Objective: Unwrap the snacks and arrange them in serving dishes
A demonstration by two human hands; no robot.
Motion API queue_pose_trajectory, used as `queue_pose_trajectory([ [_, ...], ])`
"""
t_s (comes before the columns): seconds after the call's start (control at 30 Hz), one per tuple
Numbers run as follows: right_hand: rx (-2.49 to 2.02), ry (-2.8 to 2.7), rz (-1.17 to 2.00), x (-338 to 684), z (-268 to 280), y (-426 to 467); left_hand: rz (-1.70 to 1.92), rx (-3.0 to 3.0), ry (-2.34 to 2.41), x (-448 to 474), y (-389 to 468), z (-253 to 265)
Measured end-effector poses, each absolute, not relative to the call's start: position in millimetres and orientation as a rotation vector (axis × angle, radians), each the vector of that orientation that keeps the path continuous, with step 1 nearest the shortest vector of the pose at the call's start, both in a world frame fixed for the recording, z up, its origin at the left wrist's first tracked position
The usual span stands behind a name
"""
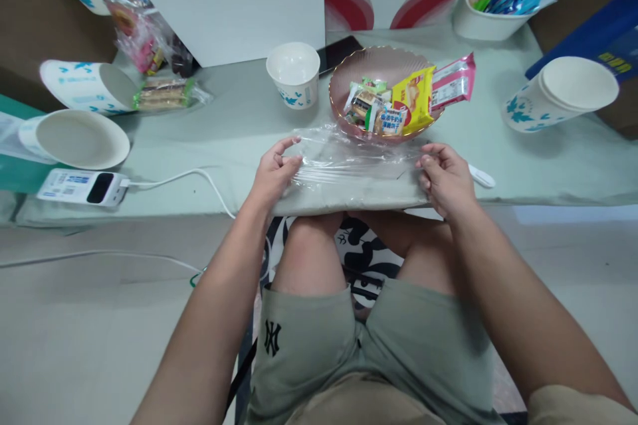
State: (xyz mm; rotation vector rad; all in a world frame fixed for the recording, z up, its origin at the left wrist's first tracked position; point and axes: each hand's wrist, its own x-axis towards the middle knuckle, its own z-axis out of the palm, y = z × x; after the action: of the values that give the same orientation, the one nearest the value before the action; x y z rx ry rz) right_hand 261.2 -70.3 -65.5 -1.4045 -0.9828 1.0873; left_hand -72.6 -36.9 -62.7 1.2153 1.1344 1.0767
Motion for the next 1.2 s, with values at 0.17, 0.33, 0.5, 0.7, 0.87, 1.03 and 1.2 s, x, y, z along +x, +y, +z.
queue_pose_trajectory([
  [0.17,-1.511,-1.018,1.049,259,-64,-71,1.278,1.037,1.16,-74,-39,-54],
  [0.33,-1.598,-1.168,0.977,258,-63,-75,1.156,0.983,1.324,-65,-23,-40],
  [0.5,-1.652,-1.248,0.948,255,-60,-77,0.702,1.32,1.284,-56,-8,-26],
  [0.7,-1.679,-1.268,0.942,255,-59,-77,0.609,1.423,1.35,-51,-11,-20],
  [0.87,-1.666,-1.293,0.937,256,-61,-77,0.843,1.411,1.413,-56,-17,-21],
  [1.03,-1.662,-1.278,0.946,255,-59,-76,0.826,1.395,1.329,-67,-19,-16],
  [1.2,-1.662,-1.303,0.931,254,-58,-76,0.749,1.441,1.253,-74,-20,-14],
])
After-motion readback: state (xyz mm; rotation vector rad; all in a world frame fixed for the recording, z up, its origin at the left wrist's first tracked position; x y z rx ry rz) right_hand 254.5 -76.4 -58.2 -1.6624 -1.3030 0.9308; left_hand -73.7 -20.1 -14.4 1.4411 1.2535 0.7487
